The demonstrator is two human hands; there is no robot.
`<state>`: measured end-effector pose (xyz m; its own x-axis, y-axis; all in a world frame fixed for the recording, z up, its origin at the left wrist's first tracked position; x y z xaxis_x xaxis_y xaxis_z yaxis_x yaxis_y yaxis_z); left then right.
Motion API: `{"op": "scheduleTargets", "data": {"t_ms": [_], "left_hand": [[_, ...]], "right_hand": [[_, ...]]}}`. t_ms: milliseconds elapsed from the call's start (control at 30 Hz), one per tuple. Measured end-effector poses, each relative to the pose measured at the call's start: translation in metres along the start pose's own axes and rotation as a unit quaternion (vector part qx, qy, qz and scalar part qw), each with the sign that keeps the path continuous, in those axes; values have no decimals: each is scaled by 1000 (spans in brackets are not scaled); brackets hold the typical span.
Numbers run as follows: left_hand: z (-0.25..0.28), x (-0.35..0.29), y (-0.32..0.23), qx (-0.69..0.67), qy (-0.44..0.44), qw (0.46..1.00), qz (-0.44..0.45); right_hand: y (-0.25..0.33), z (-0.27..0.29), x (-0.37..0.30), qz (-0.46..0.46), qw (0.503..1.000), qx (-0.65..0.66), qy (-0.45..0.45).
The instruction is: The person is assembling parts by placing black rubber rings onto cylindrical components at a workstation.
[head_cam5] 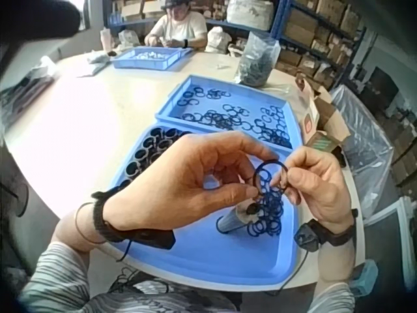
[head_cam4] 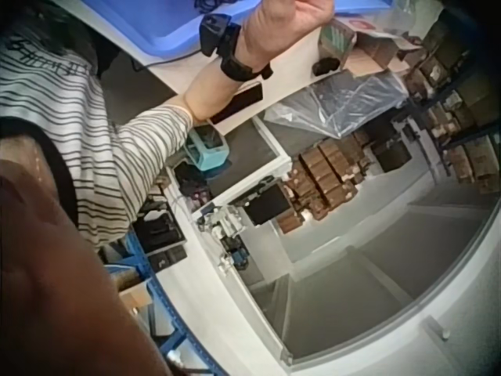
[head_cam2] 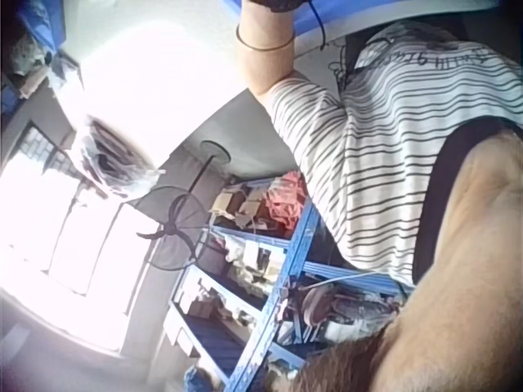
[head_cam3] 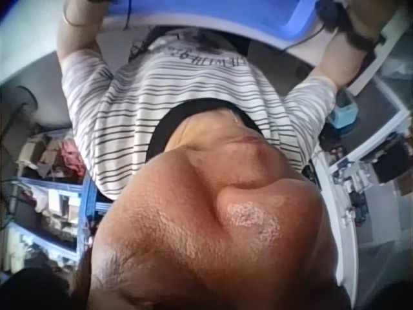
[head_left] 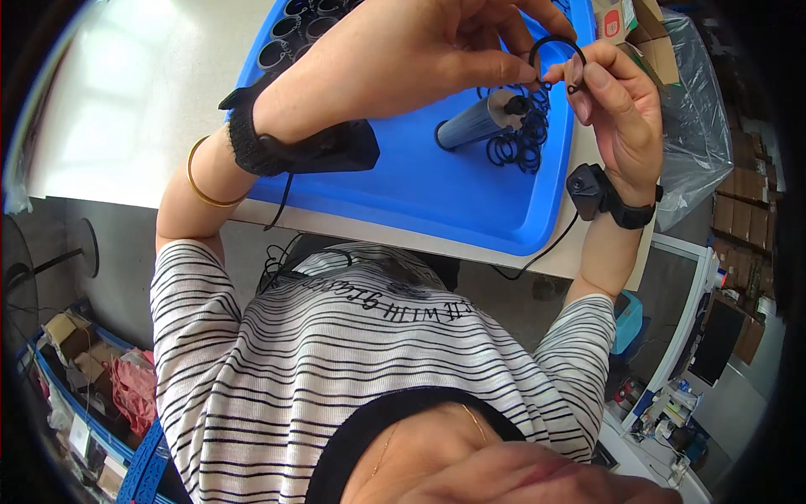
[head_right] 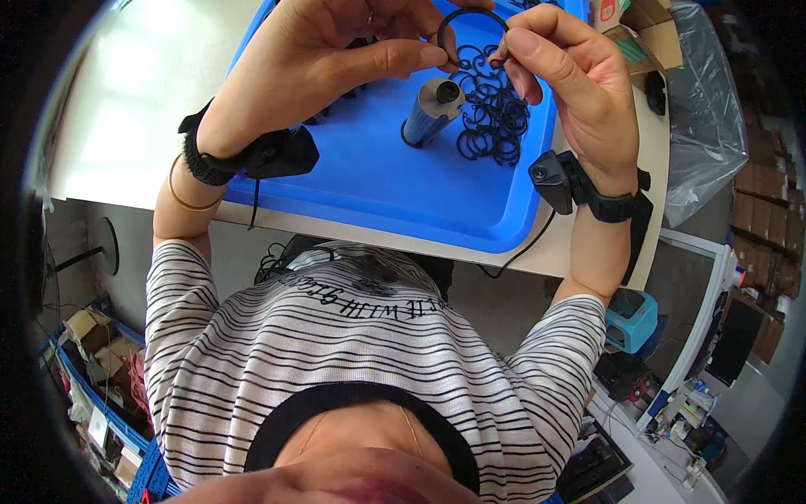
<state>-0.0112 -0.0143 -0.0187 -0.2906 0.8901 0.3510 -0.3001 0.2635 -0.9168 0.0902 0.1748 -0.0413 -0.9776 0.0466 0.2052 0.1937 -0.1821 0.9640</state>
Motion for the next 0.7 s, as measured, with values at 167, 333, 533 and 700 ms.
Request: {"op": "scheduleTargets", "data": {"t_ms": [167,333,533,700], "left_hand": [[0,-1,-2,-4,-3,1000,-6],[0,0,-2,-21,-1,1000,-7],[4,-1,-3,7,-33,999,-6],[7,-4,-11,95,-53,991,-75]], "right_hand": [[-3,4,-1,-19,1000,-7,-2],[-3,3,0,-20,1000,5,-4],[10,-5,-4,25,997,-61,-45],[58,-28,-13,312,886,-341,-41]]}}
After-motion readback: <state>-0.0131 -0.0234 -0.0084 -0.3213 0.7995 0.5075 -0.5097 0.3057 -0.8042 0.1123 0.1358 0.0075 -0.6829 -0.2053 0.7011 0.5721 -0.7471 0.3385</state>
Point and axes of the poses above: each hand's wrist, its own x-axis towards the middle knuckle, its own z-axis out of the back of the hand, y = z × x, the point moved 6 cm from there along x, towards the middle knuckle, and after that the axes turned 2 degrees about -y, right-handed, at the moved point
